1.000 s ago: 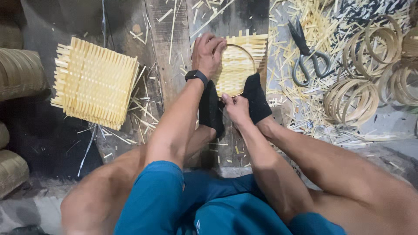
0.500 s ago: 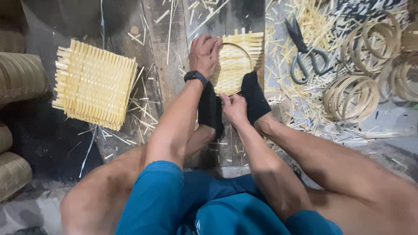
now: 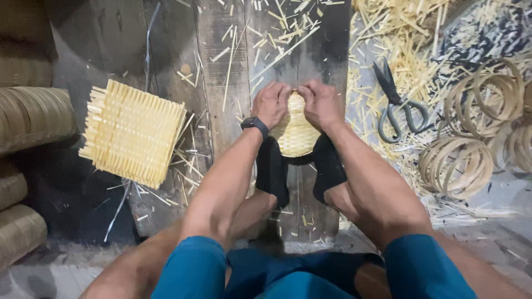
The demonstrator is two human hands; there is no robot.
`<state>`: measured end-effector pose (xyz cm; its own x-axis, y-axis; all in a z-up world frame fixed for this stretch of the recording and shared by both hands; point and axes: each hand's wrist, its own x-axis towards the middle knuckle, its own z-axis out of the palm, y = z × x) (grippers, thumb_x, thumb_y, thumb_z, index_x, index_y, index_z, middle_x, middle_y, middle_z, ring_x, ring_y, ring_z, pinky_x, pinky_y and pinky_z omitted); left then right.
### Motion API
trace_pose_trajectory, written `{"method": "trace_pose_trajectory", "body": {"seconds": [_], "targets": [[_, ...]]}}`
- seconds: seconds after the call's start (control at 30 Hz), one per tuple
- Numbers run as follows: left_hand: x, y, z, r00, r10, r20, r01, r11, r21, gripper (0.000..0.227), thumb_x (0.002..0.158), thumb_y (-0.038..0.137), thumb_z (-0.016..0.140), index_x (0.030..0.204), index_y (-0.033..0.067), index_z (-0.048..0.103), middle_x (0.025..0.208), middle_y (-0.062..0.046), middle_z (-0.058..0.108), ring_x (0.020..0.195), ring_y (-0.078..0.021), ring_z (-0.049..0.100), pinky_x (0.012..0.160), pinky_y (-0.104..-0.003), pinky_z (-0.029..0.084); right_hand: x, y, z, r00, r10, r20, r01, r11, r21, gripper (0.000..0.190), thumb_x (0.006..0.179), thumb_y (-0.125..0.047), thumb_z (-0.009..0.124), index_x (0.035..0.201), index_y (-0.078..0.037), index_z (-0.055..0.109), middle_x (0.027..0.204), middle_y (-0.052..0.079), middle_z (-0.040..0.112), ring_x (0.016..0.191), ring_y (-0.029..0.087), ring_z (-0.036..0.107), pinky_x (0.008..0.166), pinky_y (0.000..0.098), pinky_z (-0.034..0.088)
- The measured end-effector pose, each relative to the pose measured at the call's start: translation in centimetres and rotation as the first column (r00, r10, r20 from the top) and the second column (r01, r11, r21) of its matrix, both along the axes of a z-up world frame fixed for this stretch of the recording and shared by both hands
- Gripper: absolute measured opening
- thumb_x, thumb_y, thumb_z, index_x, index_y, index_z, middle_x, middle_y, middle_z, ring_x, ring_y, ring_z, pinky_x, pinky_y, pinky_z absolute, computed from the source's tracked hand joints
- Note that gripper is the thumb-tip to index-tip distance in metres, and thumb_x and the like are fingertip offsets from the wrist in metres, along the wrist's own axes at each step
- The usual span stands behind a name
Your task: The person sits on the floor and assembles small round bamboo trays by placing a woven bamboo mat over a circular frame, then trimming the excess mat with shears. The person repeats this process for multiple trays, stacking finished units nearby.
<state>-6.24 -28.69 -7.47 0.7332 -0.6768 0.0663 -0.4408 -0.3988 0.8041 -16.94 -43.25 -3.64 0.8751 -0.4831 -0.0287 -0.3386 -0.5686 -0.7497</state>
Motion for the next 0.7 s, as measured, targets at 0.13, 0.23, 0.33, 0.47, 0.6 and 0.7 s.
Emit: {"method": "trace_pose_trajectory", "body": {"seconds": [0.13, 0.23, 0.33, 0.47, 0.6, 0.7], "targets": [[0.7, 0.3, -2.3, 0.897, 0.159, -0.413, -0.127, 0.986, 0.106, 0.023, 0.090, 0.027, 0.077, 0.095, 0.0044, 0.079, 0.078, -0.009, 0.076, 0.068, -0.0163, 0.069, 0.065, -0.034, 0.055, -0.2, -1.4, -2.3, 0.997, -0.062, -0.040, 0.073, 0.919, 0.387, 0.025, 0.099, -0.023, 0.071, 0.091, 0.000, 0.075, 0.069, 0.013, 0.068, 0.067, 0.038, 0.060, 0.058, 0.0411, 0.047], [1.4, 0.5, -2.3, 0.823, 0.157, -0.547, -0.171, 0.985, 0.025, 0.025, 0.086, 0.023, 0.083, 0.097, 0.0013, 0.080, 0.081, -0.003, 0.078, 0.070, -0.0076, 0.068, 0.065, -0.027, 0.056, 0.0, -1.5, -1.9, 0.989, -0.064, -0.132, 0.111, 0.912, 0.396, 0.032, 0.104, -0.031, 0.060, 0.097, -0.003, 0.075, 0.074, 0.012, 0.071, 0.074, 0.036, 0.066, 0.065, 0.0434, 0.050], [1.8, 0.2, -1.2, 0.761, 0.166, -0.628, -0.219, 0.976, -0.006, 0.033, 0.084, 0.019, 0.084, 0.108, 0.0001, 0.070, 0.080, -0.001, 0.074, 0.071, -0.0088, 0.066, 0.066, -0.028, 0.055, 1.2, -0.7, -1.1, 0.948, -0.018, 0.318, -0.008, 0.997, 0.080, 0.036, 0.118, -0.028, 0.043, 0.119, -0.001, 0.067, 0.108, 0.021, 0.067, 0.103, 0.040, 0.065, 0.089, 0.0467, 0.051], [-1.4, 0.9, 1.6, 0.954, 0.289, -0.075, -0.293, 0.955, -0.042, 0.045, 0.086, 0.013, 0.081, 0.122, 0.0057, 0.056, 0.100, -0.009, 0.070, 0.095, -0.0264, 0.065, 0.088, -0.037, 0.051, 3.3, 1.0, 0.0, 0.969, 0.190, -0.158, -0.170, 0.977, 0.132, 0.035, 0.108, -0.038, 0.052, 0.112, -0.007, 0.067, 0.105, 0.022, 0.070, 0.101, 0.043, 0.063, 0.084, 0.0521, 0.048], [-6.7, 3.7, 5.0, 0.815, 0.499, 0.296, -0.519, 0.855, -0.011, 0.027, 0.084, 0.019, 0.075, 0.107, 0.0070, 0.067, 0.104, -0.017, 0.070, 0.104, -0.0379, 0.063, 0.098, -0.047, 0.044, 4.3, 0.4, 3.4, 0.938, 0.222, -0.266, -0.150, 0.952, 0.266, 0.038, 0.084, -0.046, 0.074, 0.092, -0.009, 0.069, 0.098, 0.016, 0.074, 0.097, 0.034, 0.070, 0.084, 0.0449, 0.052], [-7.5, 4.8, 4.0, 0.806, 0.586, 0.083, -0.592, 0.801, 0.087, 0.017, 0.095, 0.022, 0.068, 0.100, 0.0078, 0.075, 0.095, -0.017, 0.072, 0.090, -0.0378, 0.068, 0.085, -0.046, 0.052, 4.7, 1.1, 4.7, 0.931, 0.189, -0.313, -0.103, 0.957, 0.272, 0.042, 0.076, -0.048, 0.081, 0.083, -0.009, 0.070, 0.092, 0.014, 0.075, 0.093, 0.033, 0.071, 0.082, 0.0440, 0.053]]}}
